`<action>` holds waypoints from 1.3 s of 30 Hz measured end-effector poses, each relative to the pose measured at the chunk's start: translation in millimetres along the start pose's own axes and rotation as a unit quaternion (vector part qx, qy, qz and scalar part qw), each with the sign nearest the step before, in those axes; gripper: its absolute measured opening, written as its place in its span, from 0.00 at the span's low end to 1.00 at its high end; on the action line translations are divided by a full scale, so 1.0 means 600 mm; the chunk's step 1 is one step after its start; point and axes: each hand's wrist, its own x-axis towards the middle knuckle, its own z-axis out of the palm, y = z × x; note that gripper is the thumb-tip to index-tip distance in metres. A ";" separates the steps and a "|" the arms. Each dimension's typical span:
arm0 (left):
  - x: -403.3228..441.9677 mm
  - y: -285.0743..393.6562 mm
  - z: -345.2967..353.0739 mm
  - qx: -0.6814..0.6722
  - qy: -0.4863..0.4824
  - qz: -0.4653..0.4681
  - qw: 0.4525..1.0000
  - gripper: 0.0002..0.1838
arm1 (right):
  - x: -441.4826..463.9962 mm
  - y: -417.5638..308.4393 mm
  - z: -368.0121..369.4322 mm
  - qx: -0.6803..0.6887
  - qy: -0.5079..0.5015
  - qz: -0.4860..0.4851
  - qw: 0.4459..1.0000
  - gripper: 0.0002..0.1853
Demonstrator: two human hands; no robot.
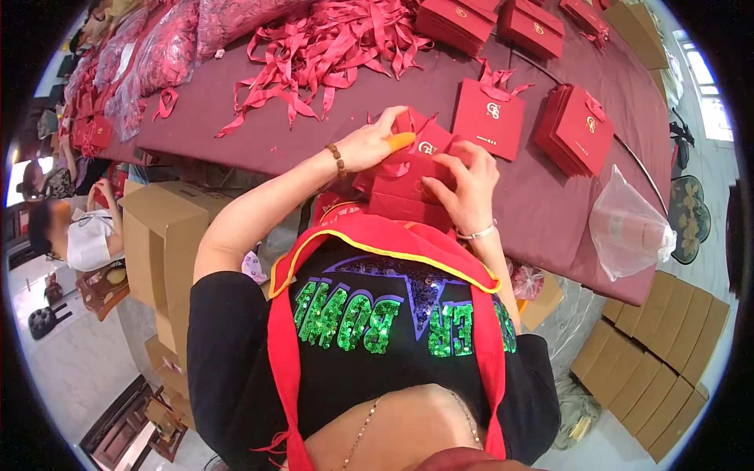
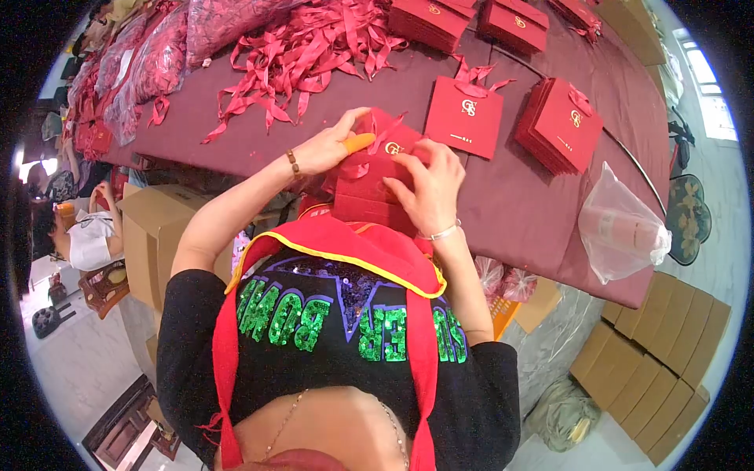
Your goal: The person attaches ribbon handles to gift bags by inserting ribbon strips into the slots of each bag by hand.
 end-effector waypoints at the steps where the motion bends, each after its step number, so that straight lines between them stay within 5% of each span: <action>1: 0.001 -0.004 0.001 -0.002 0.002 0.000 1.000 0.36 | -0.010 0.003 -0.004 0.004 0.025 0.019 0.999 0.18; 4: -0.005 0.008 -0.001 0.044 0.018 0.053 0.997 0.38 | -0.035 0.014 -0.020 0.006 0.051 0.034 0.998 0.18; 6: -0.013 0.031 -0.011 0.097 -0.019 -0.035 0.994 0.39 | -0.045 0.012 -0.030 0.210 -0.014 0.216 0.954 0.17; 8: -0.012 0.017 -0.006 0.090 -0.001 -0.014 0.996 0.37 | -0.064 0.041 0.005 0.316 0.020 0.181 0.931 0.18; 10: -0.023 0.028 -0.019 0.083 0.018 0.009 0.996 0.36 | -0.067 0.047 0.015 0.516 -0.027 0.268 0.813 0.19; 13: -0.055 0.031 -0.075 -0.030 -0.174 -0.052 0.983 0.36 | -0.061 0.062 0.035 0.514 0.008 0.288 0.808 0.20; 17: -0.110 -0.015 -0.133 -0.004 -0.185 -0.002 0.983 0.37 | -0.057 0.089 0.057 0.450 -0.001 0.287 0.846 0.19; 20: -0.142 -0.032 -0.160 -0.115 -0.163 -0.001 0.980 0.34 | -0.051 0.088 0.057 0.441 -0.006 0.289 0.850 0.19; 23: -0.154 -0.035 -0.142 -0.498 -0.087 0.145 0.850 0.32 | -0.051 0.090 0.055 0.419 -0.021 0.298 0.857 0.20; 26: -0.145 0.041 -0.111 -0.545 -0.002 0.210 0.812 0.31 | -0.051 0.098 0.058 0.357 -0.038 0.288 0.888 0.20; 27: -0.136 0.042 -0.110 -0.467 0.014 0.236 0.852 0.27 | -0.050 0.100 0.061 0.340 -0.044 0.287 0.894 0.21; 32: -0.073 0.061 -0.081 -0.540 -0.055 0.217 0.812 0.14 | -0.047 0.090 0.051 0.298 -0.052 0.284 0.910 0.22; 33: -0.063 0.074 -0.070 -0.251 0.052 0.303 0.918 0.11 | -0.048 0.092 0.050 0.330 -0.051 0.285 0.898 0.21; 34: -0.054 0.086 -0.058 0.066 0.152 0.356 0.919 0.08 | -0.049 0.093 0.049 0.363 -0.051 0.287 0.885 0.21; 36: -0.043 0.085 -0.022 0.004 0.092 0.321 0.943 0.06 | -0.048 0.091 0.046 0.377 -0.045 0.289 0.879 0.20; 38: -0.039 0.088 0.019 -0.268 -0.036 0.092 0.958 0.07 | -0.051 0.091 0.045 0.389 -0.042 0.293 0.872 0.20; 39: -0.032 0.079 0.031 -0.268 -0.038 0.092 0.958 0.07 | -0.053 0.092 0.048 0.391 -0.041 0.289 0.873 0.19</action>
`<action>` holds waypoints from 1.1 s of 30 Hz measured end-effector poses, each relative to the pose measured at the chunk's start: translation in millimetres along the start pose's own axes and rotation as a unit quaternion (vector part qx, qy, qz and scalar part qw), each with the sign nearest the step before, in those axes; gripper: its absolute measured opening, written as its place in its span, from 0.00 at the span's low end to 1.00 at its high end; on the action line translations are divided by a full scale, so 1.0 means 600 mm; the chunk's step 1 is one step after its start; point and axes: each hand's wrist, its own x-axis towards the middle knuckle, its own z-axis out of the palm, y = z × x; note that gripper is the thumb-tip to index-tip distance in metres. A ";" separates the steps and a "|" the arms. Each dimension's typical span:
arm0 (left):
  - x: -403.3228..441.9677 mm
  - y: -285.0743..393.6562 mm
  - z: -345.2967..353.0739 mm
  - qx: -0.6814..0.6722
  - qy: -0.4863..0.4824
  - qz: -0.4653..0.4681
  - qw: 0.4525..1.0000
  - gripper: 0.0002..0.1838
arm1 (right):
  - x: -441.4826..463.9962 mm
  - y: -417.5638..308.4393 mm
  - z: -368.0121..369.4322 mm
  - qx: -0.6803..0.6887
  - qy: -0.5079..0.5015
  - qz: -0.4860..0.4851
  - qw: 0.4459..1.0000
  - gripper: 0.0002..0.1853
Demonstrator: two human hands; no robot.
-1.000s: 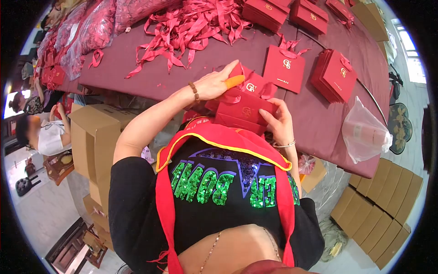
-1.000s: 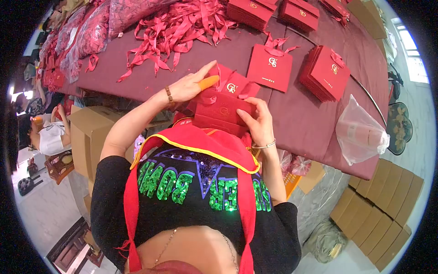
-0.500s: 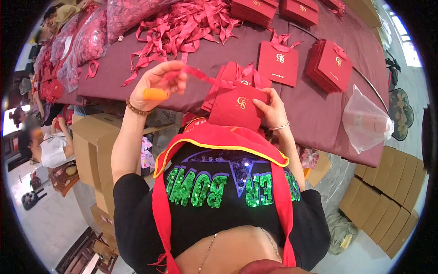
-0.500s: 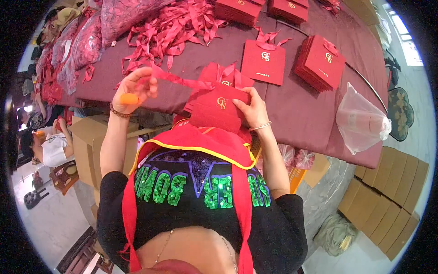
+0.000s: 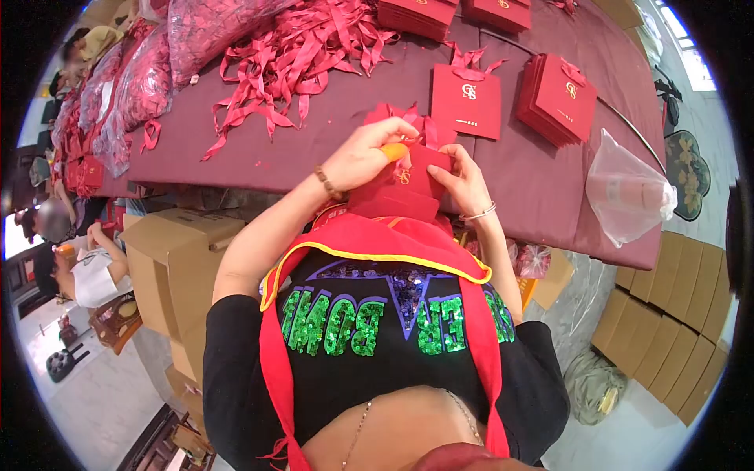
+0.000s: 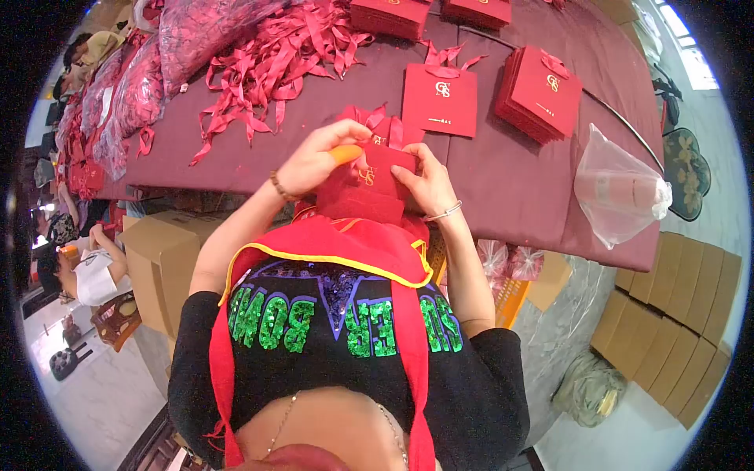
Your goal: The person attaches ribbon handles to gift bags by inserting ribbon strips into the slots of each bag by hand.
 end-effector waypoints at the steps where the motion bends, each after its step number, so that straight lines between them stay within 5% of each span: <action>1: 0.007 -0.017 0.001 -0.029 -0.011 -0.070 0.997 0.08 | 0.002 0.001 0.000 0.001 -0.001 -0.005 1.000 0.19; 2: 0.012 -0.032 0.002 -0.059 -0.023 -0.141 0.988 0.10 | 0.002 0.002 0.001 0.002 0.000 -0.004 1.000 0.19; 7: 0.017 -0.046 0.020 0.021 -0.026 -0.130 0.991 0.10 | -0.003 -0.007 0.006 -0.065 0.028 -0.013 0.997 0.17; 9: 0.018 -0.059 0.024 0.171 0.005 -0.017 0.985 0.09 | -0.003 -0.015 0.005 -0.058 0.024 -0.012 0.998 0.17; 13: 0.018 -0.066 0.038 0.390 0.047 0.042 0.919 0.09 | 0.004 0.000 0.005 -0.024 0.022 -0.019 0.999 0.15; 24: 0.027 -0.074 0.060 0.411 0.101 0.084 0.902 0.07 | -0.011 -0.038 0.009 -0.109 0.046 -0.018 0.993 0.17; 29: 0.022 -0.086 0.073 0.453 0.101 0.196 0.864 0.08 | -0.011 -0.038 0.009 -0.127 0.044 0.006 0.991 0.18; 33: 0.029 -0.088 0.063 0.441 0.081 0.125 0.885 0.07 | -0.011 -0.030 0.012 -0.099 0.057 -0.030 0.993 0.17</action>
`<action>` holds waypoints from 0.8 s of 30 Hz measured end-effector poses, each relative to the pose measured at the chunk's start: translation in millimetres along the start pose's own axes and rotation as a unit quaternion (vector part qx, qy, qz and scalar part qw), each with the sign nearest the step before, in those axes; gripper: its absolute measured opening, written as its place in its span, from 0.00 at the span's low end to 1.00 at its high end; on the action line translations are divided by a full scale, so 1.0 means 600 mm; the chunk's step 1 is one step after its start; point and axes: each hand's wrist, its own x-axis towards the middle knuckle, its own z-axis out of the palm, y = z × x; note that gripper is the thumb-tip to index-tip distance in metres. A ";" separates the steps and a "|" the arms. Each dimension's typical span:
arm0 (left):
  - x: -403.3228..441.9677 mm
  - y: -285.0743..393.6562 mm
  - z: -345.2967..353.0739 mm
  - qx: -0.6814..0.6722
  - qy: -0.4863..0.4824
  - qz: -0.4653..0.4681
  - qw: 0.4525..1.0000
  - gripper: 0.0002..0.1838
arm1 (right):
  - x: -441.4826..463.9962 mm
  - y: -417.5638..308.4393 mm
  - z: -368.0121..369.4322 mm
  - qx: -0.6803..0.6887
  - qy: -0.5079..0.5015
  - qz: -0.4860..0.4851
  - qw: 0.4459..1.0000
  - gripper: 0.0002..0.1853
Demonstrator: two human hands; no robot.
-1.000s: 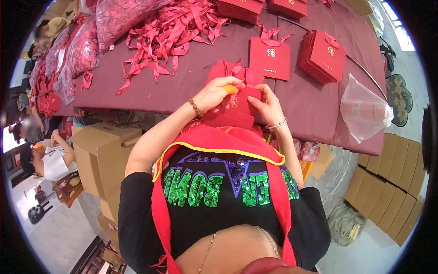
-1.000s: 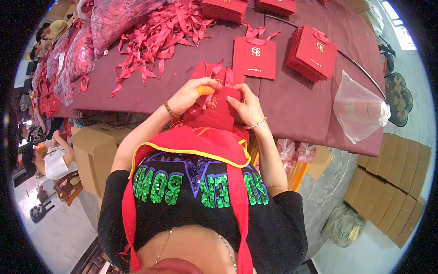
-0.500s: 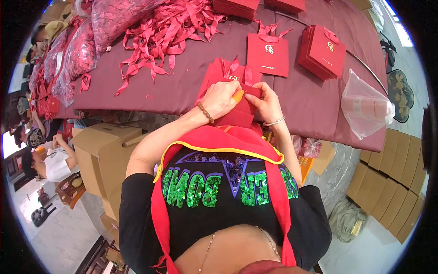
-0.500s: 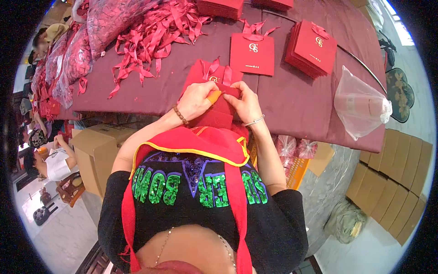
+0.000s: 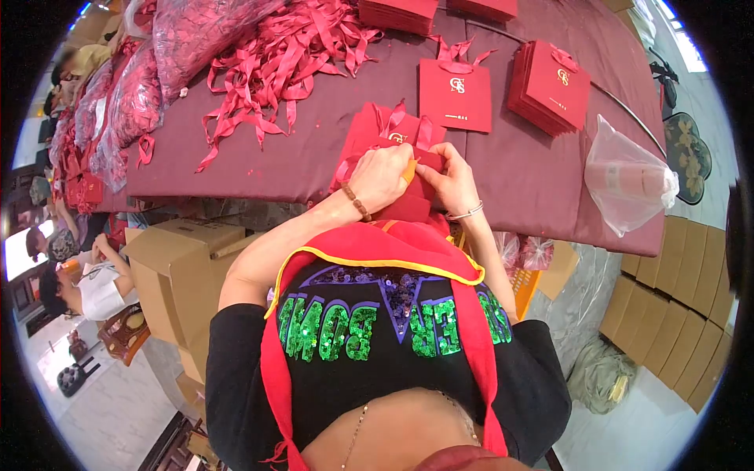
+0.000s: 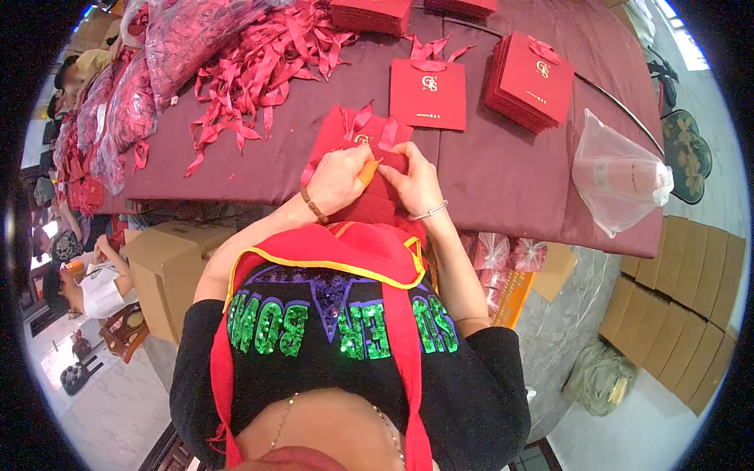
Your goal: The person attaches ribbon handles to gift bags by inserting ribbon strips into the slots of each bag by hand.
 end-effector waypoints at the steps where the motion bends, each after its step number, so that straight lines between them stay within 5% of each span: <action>1: 0.000 0.000 0.000 0.000 0.001 0.001 1.000 0.07 | -0.001 0.002 0.002 0.001 0.004 -0.002 1.000 0.17; 14: -0.002 0.005 -0.002 0.106 0.074 0.115 0.985 0.09 | -0.013 -0.011 0.004 -0.030 0.003 -0.008 1.000 0.16; 18: 0.009 0.006 -0.047 0.169 0.139 0.148 0.965 0.13 | -0.016 0.003 0.014 0.059 -0.015 -0.040 0.997 0.14; 24: 0.022 -0.003 -0.088 0.104 -0.060 0.126 0.985 0.15 | -0.028 -0.022 0.022 0.008 0.018 -0.097 0.995 0.10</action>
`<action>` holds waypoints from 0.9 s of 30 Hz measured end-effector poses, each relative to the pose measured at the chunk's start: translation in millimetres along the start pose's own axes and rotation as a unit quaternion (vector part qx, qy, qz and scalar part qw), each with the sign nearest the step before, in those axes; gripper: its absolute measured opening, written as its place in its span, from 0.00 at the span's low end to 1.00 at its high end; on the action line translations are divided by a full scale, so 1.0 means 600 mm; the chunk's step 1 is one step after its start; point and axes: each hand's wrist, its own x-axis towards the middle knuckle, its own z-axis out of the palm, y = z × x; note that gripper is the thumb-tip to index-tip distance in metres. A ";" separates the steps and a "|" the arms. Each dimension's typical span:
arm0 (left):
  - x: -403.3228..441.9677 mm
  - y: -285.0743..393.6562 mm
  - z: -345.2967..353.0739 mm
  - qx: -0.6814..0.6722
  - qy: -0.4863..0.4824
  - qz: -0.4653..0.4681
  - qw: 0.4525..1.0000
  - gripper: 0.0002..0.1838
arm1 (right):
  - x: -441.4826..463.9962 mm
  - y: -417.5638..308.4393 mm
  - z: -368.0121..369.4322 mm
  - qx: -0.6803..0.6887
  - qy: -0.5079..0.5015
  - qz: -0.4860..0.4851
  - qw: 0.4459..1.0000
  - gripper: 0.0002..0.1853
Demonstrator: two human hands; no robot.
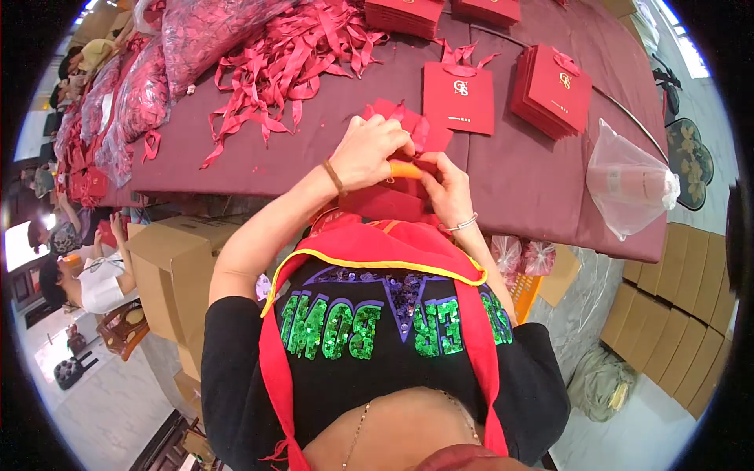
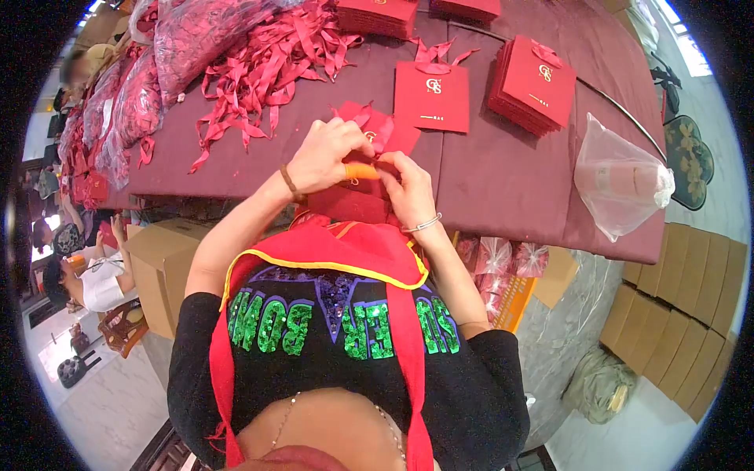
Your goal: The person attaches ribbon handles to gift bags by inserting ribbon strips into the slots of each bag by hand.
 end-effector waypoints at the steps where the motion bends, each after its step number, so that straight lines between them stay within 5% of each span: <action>1: 0.007 -0.004 -0.007 0.001 0.001 -0.001 1.000 0.15 | -0.001 0.002 0.003 -0.007 0.010 -0.018 1.000 0.10; 3: 0.024 -0.020 -0.018 -0.075 -0.150 -0.070 0.983 0.14 | -0.001 0.003 0.008 -0.016 0.016 -0.046 0.999 0.09; 6: 0.053 -0.038 -0.023 -0.162 -0.253 -0.057 0.952 0.14 | 0.000 -0.006 0.009 -0.039 0.019 -0.083 0.996 0.08; 10: 0.080 -0.037 -0.028 -0.242 -0.289 -0.066 0.924 0.11 | 0.002 -0.006 0.004 -0.067 0.018 -0.096 0.993 0.07; 16: 0.066 -0.027 0.005 -0.215 -0.166 -0.140 0.952 0.10 | 0.004 -0.015 -0.009 -0.022 -0.018 -0.027 0.999 0.08; 18: 0.077 -0.040 0.013 -0.270 -0.028 -0.233 0.934 0.09 | -0.001 -0.018 -0.006 -0.007 -0.025 -0.015 1.000 0.08; 20: 0.083 -0.070 0.015 -0.270 -0.003 -0.198 0.942 0.11 | 0.000 -0.015 -0.007 0.004 -0.032 -0.006 0.999 0.08; 22: 0.089 -0.104 0.014 -0.209 0.169 -0.022 0.963 0.10 | -0.001 -0.001 -0.007 0.022 -0.027 0.046 0.998 0.08; 24: 0.079 -0.134 -0.015 -0.238 0.195 -0.134 0.942 0.12 | 0.000 0.005 -0.006 0.033 -0.025 0.028 0.999 0.08; 25: 0.072 -0.136 -0.030 -0.337 0.098 -0.280 0.893 0.10 | -0.001 0.007 -0.005 0.042 -0.021 0.011 0.999 0.08; 27: 0.059 -0.132 -0.029 -0.323 0.031 -0.320 0.890 0.09 | -0.001 0.005 -0.003 0.043 -0.022 0.006 0.999 0.08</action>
